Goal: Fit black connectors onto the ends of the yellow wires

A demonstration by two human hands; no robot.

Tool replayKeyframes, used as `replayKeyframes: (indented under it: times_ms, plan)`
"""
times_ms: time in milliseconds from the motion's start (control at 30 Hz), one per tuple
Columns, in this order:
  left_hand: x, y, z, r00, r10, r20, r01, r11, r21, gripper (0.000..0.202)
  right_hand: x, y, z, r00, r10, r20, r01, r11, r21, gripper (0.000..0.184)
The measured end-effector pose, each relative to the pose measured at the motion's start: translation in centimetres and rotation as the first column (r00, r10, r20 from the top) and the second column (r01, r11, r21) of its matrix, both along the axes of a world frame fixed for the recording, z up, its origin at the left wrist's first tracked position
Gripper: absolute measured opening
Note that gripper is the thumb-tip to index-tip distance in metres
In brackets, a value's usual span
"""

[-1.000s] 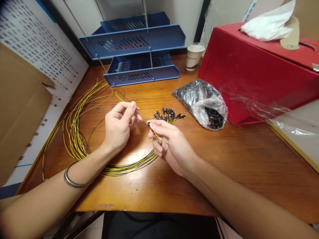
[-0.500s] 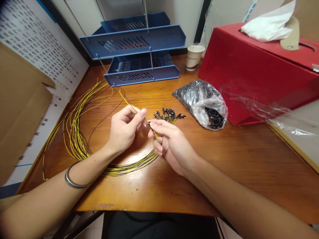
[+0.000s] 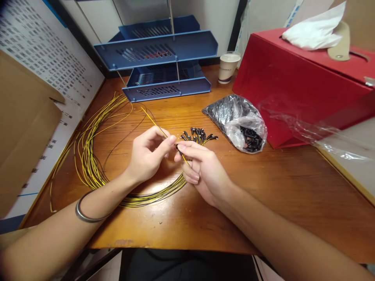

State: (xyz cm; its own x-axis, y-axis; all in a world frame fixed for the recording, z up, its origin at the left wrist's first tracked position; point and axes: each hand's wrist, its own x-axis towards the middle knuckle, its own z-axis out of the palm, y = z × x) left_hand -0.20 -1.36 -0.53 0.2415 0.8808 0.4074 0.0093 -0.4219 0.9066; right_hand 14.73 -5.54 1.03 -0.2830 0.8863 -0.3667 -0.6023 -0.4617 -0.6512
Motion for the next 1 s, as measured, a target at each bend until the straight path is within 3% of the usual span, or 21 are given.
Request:
replayKeyframes:
  times_ms: [133,500,600,800,1000]
  plan:
    - [0.02,0.06,0.05,0.997,-0.069,0.034,0.07,0.997,-0.029,0.026,-0.03,-0.04,0.06,1.0,0.013,0.009,-0.013,1.0,0.019,0.005]
    - [-0.05,0.53,0.17,0.99,0.117,0.083,-0.116,0.993,-0.02,0.031,-0.12,-0.1,0.37,1.0,0.012,-0.022,-0.012,1.0,-0.004,0.007]
    - [-0.04,0.43,0.1,0.993,0.096,0.068,-0.096,0.995,0.002,0.031,-0.1,-0.15,0.35,1.0,0.01,-0.016,-0.01,1.0,-0.001,0.007]
    - [0.0,-0.11,-0.08,0.998,-0.064,-0.026,0.064,0.998,0.027,0.029,-0.07,-0.2,0.41,1.0,0.023,-0.002,-0.023,0.999,0.025,0.005]
    - [0.0,-0.06,-0.02,1.0,0.025,-0.011,-0.025,0.997,0.067,0.033,-0.17,-0.18,0.5,1.0,0.023,-0.001,-0.023,1.0,0.019,0.007]
